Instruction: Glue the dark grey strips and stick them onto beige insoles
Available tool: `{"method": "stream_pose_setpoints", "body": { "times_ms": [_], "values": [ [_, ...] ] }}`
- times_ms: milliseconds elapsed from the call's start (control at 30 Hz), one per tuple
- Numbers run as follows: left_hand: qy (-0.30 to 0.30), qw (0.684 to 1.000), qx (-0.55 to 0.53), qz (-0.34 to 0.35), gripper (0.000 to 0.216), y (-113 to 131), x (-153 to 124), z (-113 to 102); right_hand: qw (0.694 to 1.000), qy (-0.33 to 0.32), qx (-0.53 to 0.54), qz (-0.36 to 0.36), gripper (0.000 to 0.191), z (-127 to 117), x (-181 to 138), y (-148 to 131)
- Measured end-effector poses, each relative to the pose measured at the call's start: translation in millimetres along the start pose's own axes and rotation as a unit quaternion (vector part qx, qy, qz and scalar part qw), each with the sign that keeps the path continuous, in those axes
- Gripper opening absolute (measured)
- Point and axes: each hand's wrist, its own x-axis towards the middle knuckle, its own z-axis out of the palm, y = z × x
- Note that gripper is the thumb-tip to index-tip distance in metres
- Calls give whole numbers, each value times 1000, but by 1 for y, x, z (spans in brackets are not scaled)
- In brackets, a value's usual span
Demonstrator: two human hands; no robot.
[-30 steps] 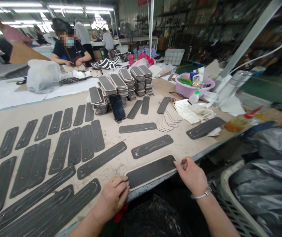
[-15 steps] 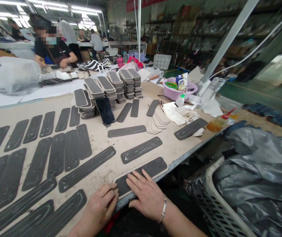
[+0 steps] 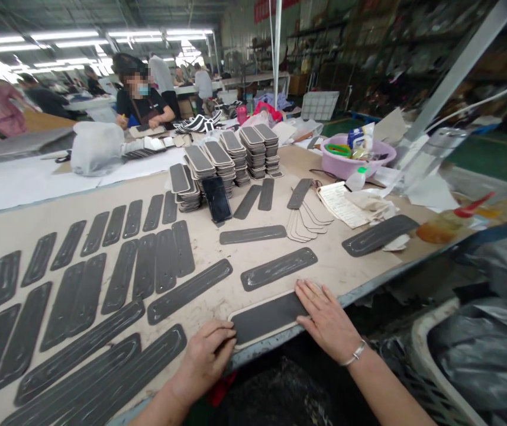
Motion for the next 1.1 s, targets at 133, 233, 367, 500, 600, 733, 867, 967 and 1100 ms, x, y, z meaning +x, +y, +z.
{"method": "stream_pose_setpoints", "body": {
  "times_ms": [133,233,367,500,600,733,867,967,1100],
  "values": [
    [73,997,17,-32,20,17,1,-4,1000,8,-4,-6,61,2,0,1],
    [5,999,34,24,42,47,13,4,1000,12,-10,-9,62,4,-2,2],
    [-185,979,44,71,75,79,46,33,1000,14,-17,-15,63,8,-3,3],
    [-261,960,84,61,84,69,64,51,1000,5,-7,-17,64,7,-2,3],
    [-284,944,151,68,84,37,52,44,1000,-12,13,-4,65,3,-1,1],
    [-246,934,241,92,83,-12,26,29,999,-17,51,11,65,-2,0,3],
    [-181,927,293,147,82,-36,13,29,996,-38,68,39,65,-12,2,-3],
    [-139,925,303,180,86,-35,13,31,994,-41,83,51,73,-21,7,-29],
    [-82,920,316,217,85,-32,15,33,986,-29,154,-51,77,-20,16,-76]
  ]
}}
